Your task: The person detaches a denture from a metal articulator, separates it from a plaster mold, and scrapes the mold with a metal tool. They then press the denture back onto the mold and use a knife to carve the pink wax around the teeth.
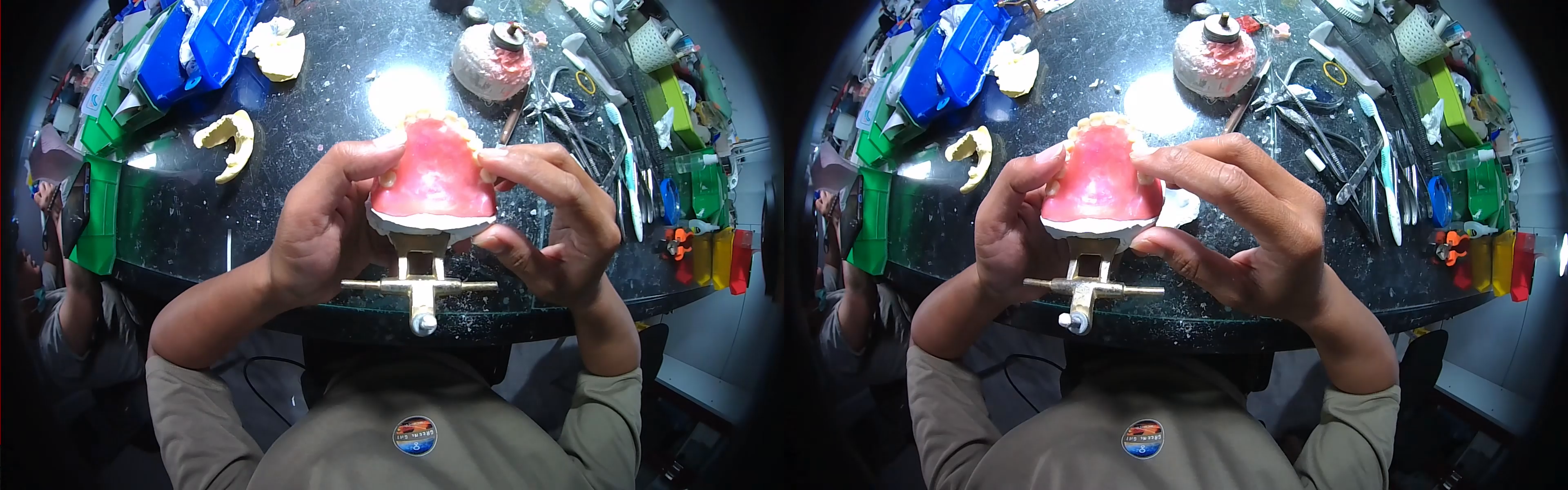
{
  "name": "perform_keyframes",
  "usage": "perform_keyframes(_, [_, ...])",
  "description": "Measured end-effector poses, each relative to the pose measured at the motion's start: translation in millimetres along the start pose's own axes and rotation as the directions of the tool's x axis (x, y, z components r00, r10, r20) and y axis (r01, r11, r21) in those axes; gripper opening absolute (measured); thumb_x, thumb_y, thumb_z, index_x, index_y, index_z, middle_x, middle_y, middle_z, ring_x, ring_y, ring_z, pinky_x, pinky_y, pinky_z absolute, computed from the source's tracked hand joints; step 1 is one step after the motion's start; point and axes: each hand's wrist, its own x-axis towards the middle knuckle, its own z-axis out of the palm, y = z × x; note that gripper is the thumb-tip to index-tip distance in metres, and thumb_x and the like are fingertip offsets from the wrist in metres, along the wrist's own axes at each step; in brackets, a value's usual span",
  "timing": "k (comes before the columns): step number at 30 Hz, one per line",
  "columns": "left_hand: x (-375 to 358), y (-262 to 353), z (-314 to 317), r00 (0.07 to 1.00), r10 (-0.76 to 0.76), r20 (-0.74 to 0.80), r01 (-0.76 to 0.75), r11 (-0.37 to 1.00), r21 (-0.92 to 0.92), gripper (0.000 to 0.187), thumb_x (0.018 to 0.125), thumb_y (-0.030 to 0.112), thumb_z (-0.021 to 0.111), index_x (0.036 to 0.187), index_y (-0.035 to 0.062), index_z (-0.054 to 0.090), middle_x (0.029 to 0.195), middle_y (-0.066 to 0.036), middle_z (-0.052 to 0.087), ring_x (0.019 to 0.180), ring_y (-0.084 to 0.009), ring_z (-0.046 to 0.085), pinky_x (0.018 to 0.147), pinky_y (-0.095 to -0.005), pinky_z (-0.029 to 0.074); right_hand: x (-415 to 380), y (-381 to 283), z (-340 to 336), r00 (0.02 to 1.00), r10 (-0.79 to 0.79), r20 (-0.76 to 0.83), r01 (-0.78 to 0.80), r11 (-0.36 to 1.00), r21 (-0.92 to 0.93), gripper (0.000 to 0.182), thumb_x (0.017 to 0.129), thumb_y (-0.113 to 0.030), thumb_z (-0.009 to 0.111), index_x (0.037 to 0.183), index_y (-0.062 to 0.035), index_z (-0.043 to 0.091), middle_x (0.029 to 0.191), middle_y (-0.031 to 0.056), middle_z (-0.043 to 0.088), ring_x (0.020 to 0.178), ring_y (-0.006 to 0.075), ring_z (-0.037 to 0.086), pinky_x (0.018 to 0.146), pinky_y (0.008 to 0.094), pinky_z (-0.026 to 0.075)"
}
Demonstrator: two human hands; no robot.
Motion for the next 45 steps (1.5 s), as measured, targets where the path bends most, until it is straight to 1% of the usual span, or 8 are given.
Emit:
perform_keyframes(10, [-2.3, 1.9, -3.5, 0.998, -0.034, 0.057, 0.043, 0.985, -0.168, 0.06, 0.094, 0.046, 0.03, 0.121, -0.0031, 0.052, 0.102, -0.017, 0.065, 0.087, -0.0222, 0.065, 0.078, -0.0342, 0.053, 1.9, -0.6, 2.4, 0.998, -0.038, -0.048, 0.038, 0.999, 0.012, 0.044, 0.072, -0.019, 0.079, 0.106, 0.0026, 0.063, 0.094, 0.0138, 0.068, 0.082, 0.0238, 0.065, 0.068, 0.0317, 0.054])
perform_keyframes(15, [-2.3, 4.6, 6.7, 0.992, -0.056, -0.11, 0.05, 0.997, -0.06, 0.062, 0.094, 0.047, 0.029, 0.119, -0.0033, 0.053, 0.101, -0.018, 0.065, 0.084, -0.023, 0.065, 0.076, -0.0343, 0.053, 1.8, 0.5, 2.7, 0.997, -0.064, -0.053, 0.064, 0.998, -0.003, 0.045, 0.072, -0.022, 0.079, 0.106, 0.0024, 0.063, 0.093, 0.0131, 0.068, 0.081, 0.0228, 0.065, 0.066, 0.0312, 0.053])
perform_keyframes(25, [-0.7, 5.7, 10.6, 0.991, -0.094, -0.093, 0.081, 0.987, -0.138, 0.064, 0.093, 0.048, 0.029, 0.121, -0.0046, 0.051, 0.106, -0.019, 0.064, 0.086, -0.0246, 0.065, 0.078, -0.0345, 0.052, 1.2, 0.0, 2.2, 0.997, -0.059, -0.04, 0.058, 0.998, -0.009, 0.046, 0.072, -0.022, 0.079, 0.107, 0.0024, 0.063, 0.094, 0.0127, 0.068, 0.08, 0.023, 0.064, 0.067, 0.0311, 0.053])
perform_keyframes(28, [-1.2, 3.7, -3.1, 0.999, -0.036, 0.039, 0.04, 0.994, -0.107, 0.064, 0.093, 0.049, 0.029, 0.121, -0.0037, 0.051, 0.104, -0.018, 0.064, 0.089, -0.0242, 0.064, 0.079, -0.0353, 0.052, 1.4, 0.2, 2.3, 0.997, -0.062, -0.038, 0.063, 0.998, 0.01, 0.044, 0.072, -0.018, 0.079, 0.107, 0.0026, 0.062, 0.095, 0.0132, 0.068, 0.082, 0.0234, 0.064, 0.068, 0.0316, 0.053])
perform_keyframes(31, [-3.3, 4.8, 1.1, 0.997, 0.007, 0.081, 0.009, 0.98, -0.199, 0.064, 0.093, 0.05, 0.027, 0.121, -0.0027, 0.052, 0.102, -0.017, 0.064, 0.087, -0.0232, 0.064, 0.078, -0.0357, 0.052, 0.4, -1.1, 1.9, 0.999, -0.03, -0.03, 0.031, 0.999, 0.04, 0.043, 0.072, -0.015, 0.078, 0.108, 0.0026, 0.062, 0.095, 0.0137, 0.068, 0.083, 0.0237, 0.064, 0.069, 0.032, 0.053])
perform_keyframes(35, [-2.4, 3.1, 3.2, 1.0, 0.02, 0.006, -0.02, 0.997, -0.078, 0.064, 0.094, 0.049, 0.025, 0.126, -0.0011, 0.049, 0.105, -0.019, 0.064, 0.08, -0.0234, 0.065, 0.066, -0.0323, 0.053, 0.9, -1.9, 1.7, 0.999, -0.025, -0.022, 0.026, 0.999, 0.038, 0.041, 0.073, -0.013, 0.076, 0.108, 0.0025, 0.062, 0.096, 0.0136, 0.068, 0.084, 0.024, 0.064, 0.069, 0.0322, 0.053])
perform_keyframes(39, [-3.7, 3.7, 3.4, 1.0, 0.019, 0.005, -0.019, 0.999, -0.05, 0.065, 0.093, 0.049, 0.026, 0.127, -0.0012, 0.048, 0.107, -0.018, 0.063, 0.085, -0.0225, 0.065, 0.069, -0.0332, 0.053, 0.9, 2.6, -1.4, 0.993, -0.11, 0.041, 0.112, 0.993, -0.047, 0.047, 0.078, -0.027, 0.074, 0.11, 0.0039, 0.058, 0.097, 0.0218, 0.063, 0.084, 0.0265, 0.064, 0.072, 0.0332, 0.052])
perform_keyframes(45, [-5.5, 2.1, 1.2, 0.999, 0.032, -0.031, -0.034, 0.998, -0.06, 0.066, 0.093, 0.05, 0.026, 0.127, -0.0023, 0.047, 0.111, -0.018, 0.062, 0.092, -0.0228, 0.064, 0.076, -0.0343, 0.053, 1.3, 1.5, -2.1, 0.993, -0.105, 0.048, 0.107, 0.993, -0.049, 0.047, 0.079, -0.028, 0.074, 0.109, 0.0041, 0.058, 0.097, 0.022, 0.063, 0.085, 0.0272, 0.064, 0.073, 0.0337, 0.052])
